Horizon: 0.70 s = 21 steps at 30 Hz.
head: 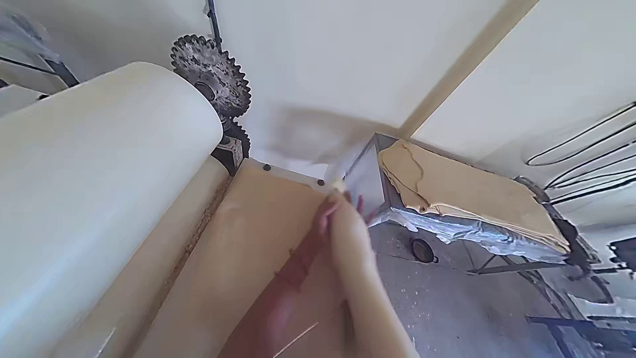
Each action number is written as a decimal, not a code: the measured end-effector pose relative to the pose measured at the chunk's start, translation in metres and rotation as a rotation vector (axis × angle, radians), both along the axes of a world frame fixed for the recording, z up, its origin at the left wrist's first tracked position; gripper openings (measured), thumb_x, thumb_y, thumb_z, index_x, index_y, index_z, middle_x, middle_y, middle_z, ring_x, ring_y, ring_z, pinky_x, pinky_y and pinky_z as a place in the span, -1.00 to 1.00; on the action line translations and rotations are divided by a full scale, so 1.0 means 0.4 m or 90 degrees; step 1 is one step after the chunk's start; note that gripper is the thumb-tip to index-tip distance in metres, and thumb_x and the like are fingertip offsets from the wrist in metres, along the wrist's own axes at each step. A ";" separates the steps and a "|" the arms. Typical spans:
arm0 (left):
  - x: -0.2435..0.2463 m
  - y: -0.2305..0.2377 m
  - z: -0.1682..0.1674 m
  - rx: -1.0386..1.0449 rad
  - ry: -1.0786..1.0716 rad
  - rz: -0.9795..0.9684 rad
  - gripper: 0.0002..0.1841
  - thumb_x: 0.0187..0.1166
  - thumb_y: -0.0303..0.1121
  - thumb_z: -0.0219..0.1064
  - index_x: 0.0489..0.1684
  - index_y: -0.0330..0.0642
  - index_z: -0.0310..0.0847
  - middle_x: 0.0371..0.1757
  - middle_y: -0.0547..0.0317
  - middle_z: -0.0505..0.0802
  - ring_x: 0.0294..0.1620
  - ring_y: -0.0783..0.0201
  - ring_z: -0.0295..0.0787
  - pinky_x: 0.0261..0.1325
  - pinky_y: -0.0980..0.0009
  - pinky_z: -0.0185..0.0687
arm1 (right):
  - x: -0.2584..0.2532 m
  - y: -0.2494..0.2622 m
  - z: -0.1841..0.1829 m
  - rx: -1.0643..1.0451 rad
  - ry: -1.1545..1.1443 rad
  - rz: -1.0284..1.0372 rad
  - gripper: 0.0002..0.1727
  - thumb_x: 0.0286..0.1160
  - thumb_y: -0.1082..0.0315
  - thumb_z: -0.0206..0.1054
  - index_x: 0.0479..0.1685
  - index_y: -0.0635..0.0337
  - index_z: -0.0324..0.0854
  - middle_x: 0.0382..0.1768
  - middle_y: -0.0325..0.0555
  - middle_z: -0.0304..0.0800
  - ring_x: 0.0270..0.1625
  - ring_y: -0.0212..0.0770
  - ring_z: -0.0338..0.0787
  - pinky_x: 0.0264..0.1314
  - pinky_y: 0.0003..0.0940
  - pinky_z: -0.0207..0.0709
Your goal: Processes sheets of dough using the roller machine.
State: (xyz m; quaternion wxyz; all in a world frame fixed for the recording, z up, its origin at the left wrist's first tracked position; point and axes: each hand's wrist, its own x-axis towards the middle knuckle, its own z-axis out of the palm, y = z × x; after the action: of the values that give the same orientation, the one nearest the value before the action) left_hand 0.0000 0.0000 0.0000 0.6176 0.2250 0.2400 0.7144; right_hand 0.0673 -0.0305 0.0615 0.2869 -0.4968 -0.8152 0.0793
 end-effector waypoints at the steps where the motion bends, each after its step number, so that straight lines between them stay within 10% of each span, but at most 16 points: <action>1: -0.035 -0.036 0.008 -0.030 -0.070 0.029 -0.52 0.83 -0.29 -0.36 0.57 -0.26 0.25 0.29 0.01 0.73 0.27 0.26 0.72 0.32 0.18 0.70 | -0.031 -0.014 -0.012 -0.024 -0.060 0.042 -0.48 0.85 0.09 -0.13 0.57 0.02 0.54 0.44 0.00 0.72 0.56 0.04 0.62 0.58 0.31 0.37; 4: -0.107 -0.080 0.017 -0.081 -0.307 0.059 -0.36 0.89 -0.02 -0.51 0.78 -0.30 -0.12 0.71 -0.31 0.31 0.70 -0.10 0.32 0.67 -0.12 0.27 | -0.116 -0.011 -0.036 -0.160 -0.204 0.116 -0.43 0.88 0.26 -0.18 0.84 -0.05 0.21 0.86 -0.09 0.10 0.93 0.19 -0.15 0.75 0.56 -0.66; 8: -0.147 -0.041 -0.032 -0.149 -0.175 0.019 -0.40 0.92 -0.15 -0.42 0.83 -0.34 -0.15 0.80 -0.31 0.23 0.77 -0.06 0.27 0.74 0.00 0.30 | -0.134 -0.007 -0.025 -0.206 -0.384 0.095 -0.38 0.87 0.28 -0.11 0.91 0.02 0.03 0.90 0.00 -0.04 0.93 0.22 -0.19 0.77 0.55 -0.62; 12: -0.202 -0.040 -0.075 -0.233 0.183 0.097 -0.59 0.72 -0.49 0.06 0.52 -0.38 0.29 0.16 -0.04 0.69 0.06 0.32 0.70 0.14 0.38 0.67 | -0.158 -0.021 -0.011 -0.247 -0.394 0.068 -0.41 0.87 0.28 -0.05 0.85 0.16 0.13 0.85 0.22 0.02 0.91 0.28 -0.11 0.80 0.49 -0.54; 17: -0.285 -0.123 -0.050 -0.170 0.302 0.166 -0.49 0.71 -0.61 -0.16 0.66 -0.43 0.28 0.63 -0.17 0.56 0.57 0.13 0.56 0.57 0.20 0.45 | -0.195 0.016 -0.043 -0.393 -0.452 0.083 -0.34 0.92 0.14 -0.12 0.94 0.00 -0.15 0.91 0.09 -0.15 0.92 0.27 -0.23 0.80 0.43 -0.67; 21: -0.365 -0.197 0.003 -0.264 0.377 0.216 -0.55 0.79 -0.52 0.04 0.65 -0.32 0.33 0.62 -0.10 0.58 0.55 0.12 0.59 0.55 0.19 0.49 | -0.183 0.037 -0.288 -0.109 -0.277 0.113 -0.34 0.85 0.08 -0.12 0.80 0.29 0.19 0.64 0.68 0.22 0.71 0.64 0.18 0.87 0.26 -0.25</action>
State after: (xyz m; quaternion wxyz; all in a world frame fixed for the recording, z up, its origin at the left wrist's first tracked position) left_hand -0.1459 -0.0788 0.0013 0.4277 0.2487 0.5805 0.6467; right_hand -0.0058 -0.0156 -0.0536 0.0532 -0.4513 -0.8885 0.0640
